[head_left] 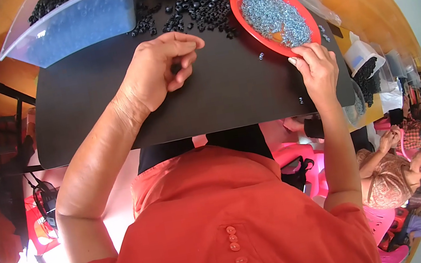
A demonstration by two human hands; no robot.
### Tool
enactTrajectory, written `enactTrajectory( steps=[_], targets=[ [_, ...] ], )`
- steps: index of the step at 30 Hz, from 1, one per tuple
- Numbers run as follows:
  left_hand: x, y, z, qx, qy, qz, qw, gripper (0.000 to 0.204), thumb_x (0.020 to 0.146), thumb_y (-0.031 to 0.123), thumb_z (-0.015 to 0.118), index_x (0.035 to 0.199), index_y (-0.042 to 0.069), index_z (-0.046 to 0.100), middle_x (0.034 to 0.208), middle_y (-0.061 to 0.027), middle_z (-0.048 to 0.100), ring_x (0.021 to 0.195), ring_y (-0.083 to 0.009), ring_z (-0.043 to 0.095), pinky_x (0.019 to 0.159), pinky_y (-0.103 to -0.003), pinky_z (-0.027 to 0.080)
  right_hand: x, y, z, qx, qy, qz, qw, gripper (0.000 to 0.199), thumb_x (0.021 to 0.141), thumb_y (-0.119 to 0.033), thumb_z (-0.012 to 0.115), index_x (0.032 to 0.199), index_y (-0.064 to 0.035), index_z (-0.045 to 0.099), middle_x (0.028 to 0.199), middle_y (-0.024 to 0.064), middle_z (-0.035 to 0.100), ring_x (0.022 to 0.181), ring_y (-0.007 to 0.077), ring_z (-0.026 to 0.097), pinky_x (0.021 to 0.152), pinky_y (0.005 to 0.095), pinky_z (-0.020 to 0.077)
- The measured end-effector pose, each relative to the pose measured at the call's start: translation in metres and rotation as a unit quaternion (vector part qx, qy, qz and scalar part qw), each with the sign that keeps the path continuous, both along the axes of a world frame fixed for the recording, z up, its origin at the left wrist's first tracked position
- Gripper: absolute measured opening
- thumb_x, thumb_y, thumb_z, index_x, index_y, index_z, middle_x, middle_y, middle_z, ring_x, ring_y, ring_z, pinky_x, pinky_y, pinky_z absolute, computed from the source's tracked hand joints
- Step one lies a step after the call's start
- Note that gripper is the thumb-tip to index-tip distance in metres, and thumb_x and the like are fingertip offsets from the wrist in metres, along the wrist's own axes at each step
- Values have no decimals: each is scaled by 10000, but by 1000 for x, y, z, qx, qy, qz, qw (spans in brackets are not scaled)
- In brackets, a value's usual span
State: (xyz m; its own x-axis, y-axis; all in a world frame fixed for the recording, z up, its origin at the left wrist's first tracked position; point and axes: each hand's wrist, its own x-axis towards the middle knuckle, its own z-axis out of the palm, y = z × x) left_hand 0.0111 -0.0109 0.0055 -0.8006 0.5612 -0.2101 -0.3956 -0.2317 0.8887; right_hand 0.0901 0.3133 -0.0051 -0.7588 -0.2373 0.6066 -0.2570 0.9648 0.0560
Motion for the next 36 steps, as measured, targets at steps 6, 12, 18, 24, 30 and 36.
enactTrajectory(
  steps=[6, 12, 18, 24, 30, 36],
  targets=[
    [25, 25, 12, -183, 81, -15, 980, 205, 835, 88, 618, 994, -37, 651, 660, 7, 508, 521, -48, 444, 430, -183, 282, 31, -2, 13, -78, 69, -25, 994, 168, 779, -60, 717, 944, -60, 686, 910, 83, 643, 871, 269, 611, 775, 372, 457],
    [38, 53, 24, -166, 58, -47, 983, 300, 844, 34, 572, 1119, -84, 585, 842, -71, 588, 674, -135, 568, 553, -244, 442, 70, 5, 9, -149, -92, 76, 982, 214, 743, -11, 702, 952, -38, 672, 941, 109, 618, 874, 302, 597, 774, 383, 469],
    [35, 69, 17, -28, -65, -7, 997, 384, 850, -103, 413, 1226, -169, 445, 1154, -246, 512, 978, -340, 609, 801, -359, 550, 74, 9, -20, -153, -39, 88, 984, 197, 717, 13, 707, 904, -29, 662, 872, 102, 581, 889, 301, 584, 761, 394, 462],
    [19, 59, 5, 3, -62, -14, 998, 311, 980, 11, 431, 1250, -145, 427, 1112, -250, 576, 890, -309, 642, 742, -347, 548, 65, -4, -22, -128, -38, 73, 988, 199, 734, 52, 648, 907, -35, 602, 911, 110, 560, 915, 314, 565, 799, 414, 445],
    [3, 42, 3, 67, -111, -82, 988, 271, 997, 227, 538, 1102, -23, 541, 836, -130, 631, 616, -178, 569, 470, -256, 423, 48, -26, -19, -78, -55, 41, 995, 203, 759, 48, 619, 932, -39, 557, 949, 107, 555, 912, 321, 554, 816, 429, 424],
    [-4, 28, -3, 47, -133, -32, 989, 290, 1009, 314, 513, 1076, 38, 565, 765, -30, 529, 566, -112, 441, 415, -216, 298, 13, -62, -1, -268, -90, 123, 951, 45, 912, -8, 568, 956, -15, 558, 857, 79, 569, 757, 192, 577, 724, 308, 462]
  ],
)
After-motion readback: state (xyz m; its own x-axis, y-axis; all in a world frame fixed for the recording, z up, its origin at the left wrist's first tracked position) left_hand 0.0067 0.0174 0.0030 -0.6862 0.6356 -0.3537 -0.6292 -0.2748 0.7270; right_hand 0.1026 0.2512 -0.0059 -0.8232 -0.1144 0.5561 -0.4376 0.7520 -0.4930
